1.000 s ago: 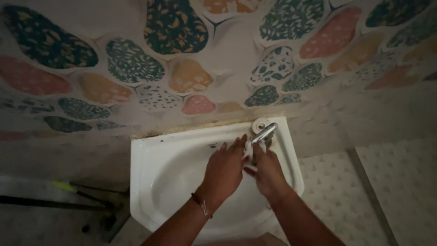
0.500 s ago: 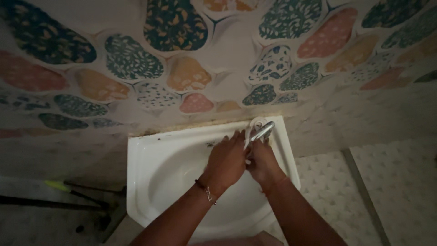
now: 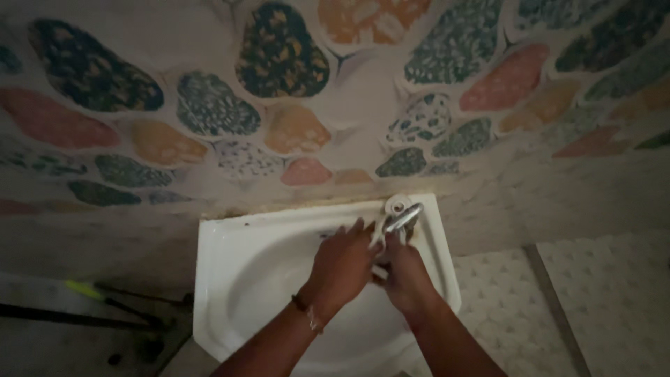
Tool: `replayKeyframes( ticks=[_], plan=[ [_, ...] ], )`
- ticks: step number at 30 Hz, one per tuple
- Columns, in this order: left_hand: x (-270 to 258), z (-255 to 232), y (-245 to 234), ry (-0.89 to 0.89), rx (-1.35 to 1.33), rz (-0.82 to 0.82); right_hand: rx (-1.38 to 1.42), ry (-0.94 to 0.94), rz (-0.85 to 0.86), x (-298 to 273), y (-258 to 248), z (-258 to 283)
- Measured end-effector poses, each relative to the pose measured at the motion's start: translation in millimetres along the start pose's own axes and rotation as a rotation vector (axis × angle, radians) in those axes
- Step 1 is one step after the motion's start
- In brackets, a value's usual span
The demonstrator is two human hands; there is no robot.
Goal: The person scrubs the inside of a white bathroom sink with a green-handled brush and a white cloth. They repeatedly rinse the cloth under the running tap and continue scrubbing the basin and faucet area.
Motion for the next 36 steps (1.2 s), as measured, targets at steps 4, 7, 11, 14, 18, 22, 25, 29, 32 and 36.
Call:
replayKeyframes(
  ticks=[4, 7, 11, 14, 18, 22, 25, 29, 32, 36],
  plan=[
    [-1, 0, -3, 0.063, -0.085, -0.09, 0.019, 0.035, -0.033, 18, -9, -1],
    [7, -2, -6, 0.039, -0.064, -0.112, 0.004, -0.07, 0.059, 44, -12, -5],
    [0, 3, -3, -0.115, -0.099, 0.046, -0.047, 0.051, -0.001, 27, -24, -17],
    [-7, 0, -5, 0.049, -0.036, -0.102, -0.072, 0.117, -0.028, 5, -19, -11],
    [2, -1, 1, 0.031, -0.014, -0.066, -0.004, 0.011, 0.027, 26, -16, 4],
    [-2, 0, -3, -0.149, -0.07, 0.112, 0.155, -0.002, 0.103, 22, -18, -8],
    [-9, -11, -24, 0.044, -0.074, -0.179, 0.294, -0.017, 0.121, -6, -15, 0],
    [-14, -15, -24, 0.058, -0.351, -0.24, 0.054, -0.001, 0.042, -8, -11, 7],
    [-9, -14, -12, 0.087, -0.356, -0.233, 0.179, -0.063, 0.189, -4, -2, -1],
    [-15, 2, 8, 0.059, -0.324, -0.186, 0.171, 0.047, 0.031, 5, -11, -15]
  ],
)
Point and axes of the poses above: each hand's wrist, its own x-axis towards the middle knuckle, its own y-axis out of the palm, z = x × y, the point moved 6 cm from there along x, towards the middle knuckle, and after that the axes turned 3 degrees about -x, right-handed, at the moved point
